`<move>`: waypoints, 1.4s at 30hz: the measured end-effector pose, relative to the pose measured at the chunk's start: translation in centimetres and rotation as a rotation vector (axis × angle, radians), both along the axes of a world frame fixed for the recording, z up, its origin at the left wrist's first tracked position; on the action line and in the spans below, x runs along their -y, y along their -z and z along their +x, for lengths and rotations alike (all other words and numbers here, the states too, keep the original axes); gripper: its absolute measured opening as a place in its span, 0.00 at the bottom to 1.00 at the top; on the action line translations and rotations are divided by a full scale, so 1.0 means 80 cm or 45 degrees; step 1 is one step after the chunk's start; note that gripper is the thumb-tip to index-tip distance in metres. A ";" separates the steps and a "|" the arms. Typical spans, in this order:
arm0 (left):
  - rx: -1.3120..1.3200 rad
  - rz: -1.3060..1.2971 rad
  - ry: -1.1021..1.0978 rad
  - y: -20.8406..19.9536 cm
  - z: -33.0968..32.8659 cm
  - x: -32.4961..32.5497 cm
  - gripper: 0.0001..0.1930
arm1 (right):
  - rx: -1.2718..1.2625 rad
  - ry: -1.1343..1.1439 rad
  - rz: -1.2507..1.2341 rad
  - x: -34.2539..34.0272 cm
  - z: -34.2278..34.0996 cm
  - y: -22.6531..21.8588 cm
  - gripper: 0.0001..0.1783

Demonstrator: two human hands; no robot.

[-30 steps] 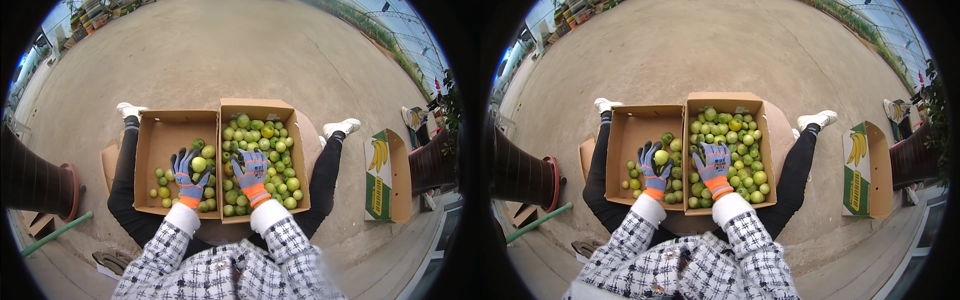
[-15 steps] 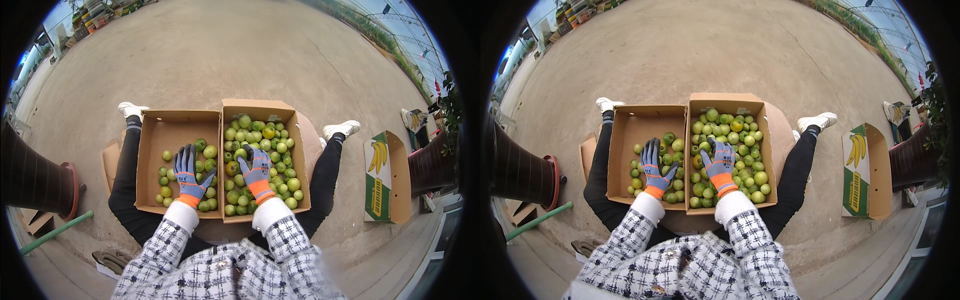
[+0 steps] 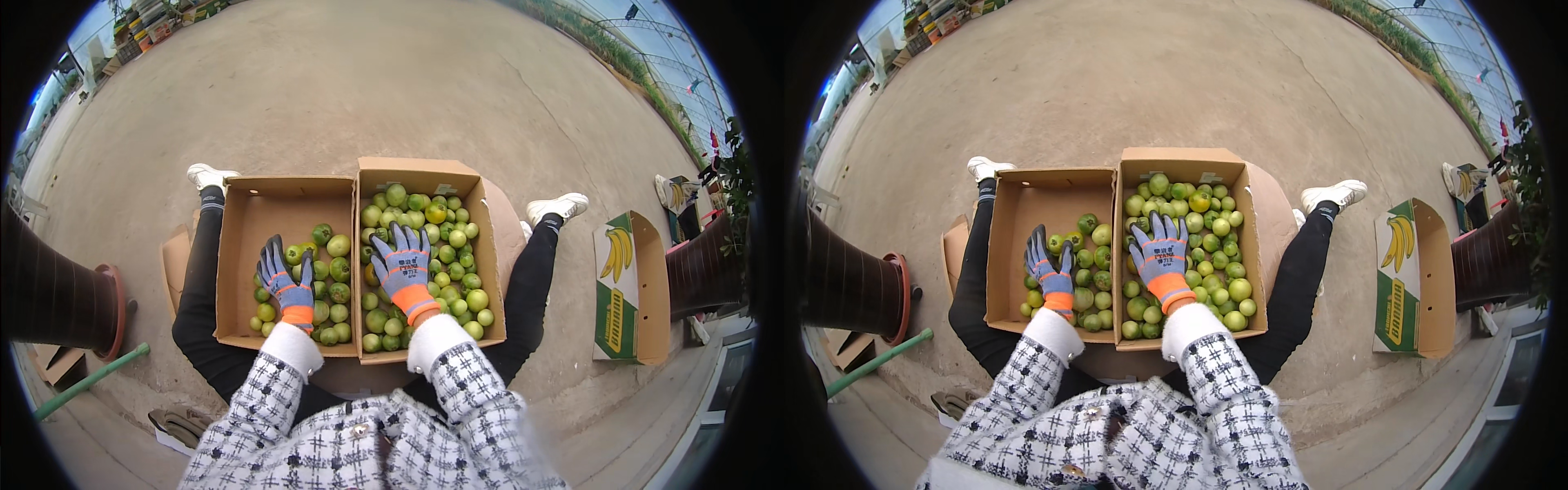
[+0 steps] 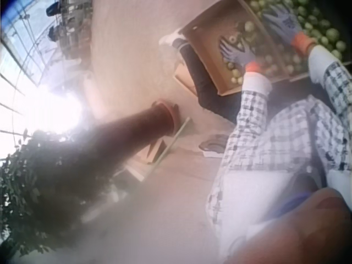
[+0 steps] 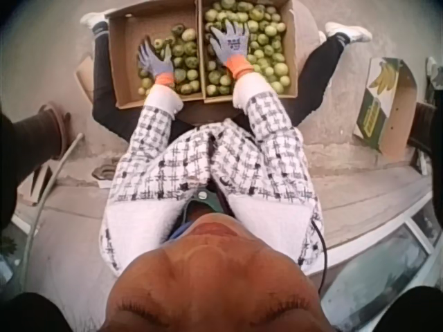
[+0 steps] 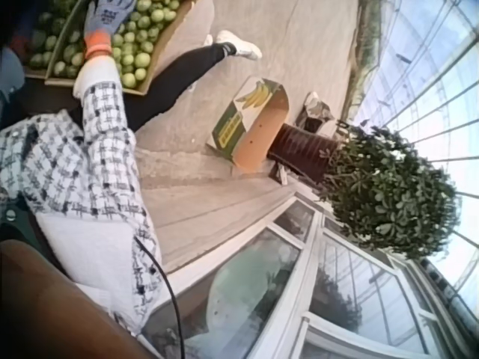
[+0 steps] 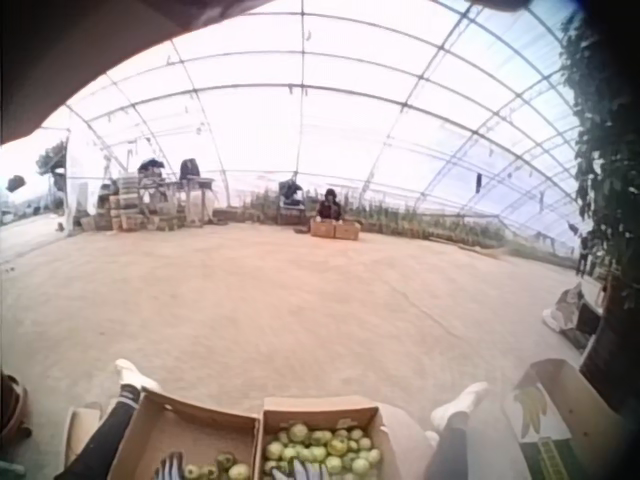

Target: The person sits on the ground and transfers green round fruit from a full cardboard box into an empty one, handling the fruit with gloved hands. The person continues moving fruit until the right box is nearly empty and the left box is filled.

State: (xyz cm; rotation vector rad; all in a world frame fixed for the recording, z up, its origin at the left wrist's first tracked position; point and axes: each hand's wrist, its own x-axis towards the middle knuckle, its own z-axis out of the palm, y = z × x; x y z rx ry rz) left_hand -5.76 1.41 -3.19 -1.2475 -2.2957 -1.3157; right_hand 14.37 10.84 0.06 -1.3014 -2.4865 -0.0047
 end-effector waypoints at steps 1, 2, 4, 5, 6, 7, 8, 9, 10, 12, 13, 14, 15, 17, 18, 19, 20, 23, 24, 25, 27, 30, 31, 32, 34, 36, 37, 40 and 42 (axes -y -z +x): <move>-0.001 -0.040 -0.045 0.008 -0.001 0.000 0.39 | 0.087 -0.016 -0.014 -0.004 -0.001 0.000 0.24; -0.003 -0.080 -0.090 0.015 0.000 0.001 0.41 | 0.174 -0.032 -0.027 -0.005 -0.003 0.001 0.24; -0.064 -0.144 -0.077 0.016 0.003 0.001 0.44 | 0.240 -0.020 -0.056 -0.004 -0.006 0.004 0.25; -0.123 -0.166 -0.018 0.016 0.004 0.001 0.45 | 0.275 -0.013 -0.038 -0.001 -0.007 0.006 0.25; -0.178 -0.187 0.045 0.015 0.007 0.001 0.46 | 0.314 -0.003 -0.017 0.002 -0.008 0.006 0.25; -0.178 -0.223 0.067 0.014 0.011 0.001 0.45 | 0.347 -0.013 -0.030 0.004 -0.010 0.005 0.26; -0.181 -0.237 0.087 0.012 0.015 0.003 0.45 | 0.349 -0.015 -0.055 0.005 -0.010 0.005 0.26; -0.188 -0.249 0.105 0.006 0.018 0.004 0.45 | 0.348 -0.018 -0.079 0.005 -0.012 0.005 0.26; -0.194 -0.260 0.123 0.000 0.021 0.006 0.45 | 0.346 -0.020 -0.102 0.005 -0.013 0.003 0.27; -0.195 -0.236 0.181 -0.006 0.026 0.008 0.45 | 0.172 0.013 -0.056 0.008 -0.008 0.000 0.24; -0.197 -0.210 0.214 -0.008 0.027 0.009 0.45 | 0.047 0.030 -0.055 0.011 -0.006 -0.001 0.23; -0.200 -0.185 0.248 -0.010 0.028 0.009 0.45 | -0.077 0.046 -0.054 0.014 -0.003 -0.004 0.23; -0.187 -0.137 0.289 -0.015 0.029 0.009 0.45 | -0.298 -0.002 0.022 0.017 0.001 -0.010 0.21; -0.152 -0.027 0.437 -0.027 0.032 0.010 0.46 | -0.723 -0.163 -0.078 0.021 0.005 -0.024 0.21; -0.135 0.023 0.514 -0.035 0.035 0.011 0.46 | -0.936 -0.240 -0.134 0.026 0.007 -0.033 0.21; -0.183 0.097 0.575 -0.044 0.039 0.008 0.44 | -0.955 -0.351 -0.125 0.033 0.007 -0.041 0.21; -0.219 0.106 0.629 -0.044 0.041 0.008 0.42 | -1.081 -0.429 -0.279 0.043 0.004 -0.035 0.21; -0.246 0.132 0.726 -0.039 0.047 0.007 0.33 | -0.891 -0.660 -0.318 0.075 -0.001 -0.032 0.22; -0.212 0.130 0.696 -0.037 0.044 0.008 0.28 | -0.857 -0.684 -0.383 0.081 -0.006 -0.035 0.22; -0.150 0.115 0.666 -0.032 0.039 0.011 0.27 | -0.781 -0.649 -0.306 0.083 -0.003 -0.040 0.22; -0.008 0.133 0.494 -0.026 0.031 0.012 0.27 | -0.796 -0.485 -0.248 0.080 0.008 -0.055 0.22; 0.120 -0.062 0.055 0.003 0.003 0.010 0.41 | -0.561 -0.199 -0.122 0.062 0.042 -0.058 0.23; 0.042 -0.110 -0.002 0.004 0.002 0.011 0.43 | -0.315 -0.060 -0.083 0.059 0.064 -0.047 0.25; -0.037 -0.157 -0.059 0.005 0.001 0.012 0.45 | -0.042 0.016 -0.059 0.057 0.086 -0.035 0.28; -0.145 -0.203 -0.033 -0.001 0.008 0.012 0.48 | 0.362 0.054 -0.363 0.057 0.112 -0.043 0.31; -0.210 -0.203 0.126 -0.010 0.020 0.013 0.49 | 0.415 -0.008 -0.390 0.060 0.118 -0.041 0.29; -0.240 -0.162 0.199 -0.017 0.028 0.012 0.48 | 0.442 -0.008 -0.359 0.061 0.113 -0.039 0.28; -0.267 -0.120 0.459 -0.020 0.043 0.016 0.47 | 0.351 0.070 -0.252 0.067 0.106 -0.020 0.25; -0.188 -0.072 0.627 -0.032 0.057 0.020 0.44 | 0.301 0.144 -0.213 0.070 0.104 -0.011 0.25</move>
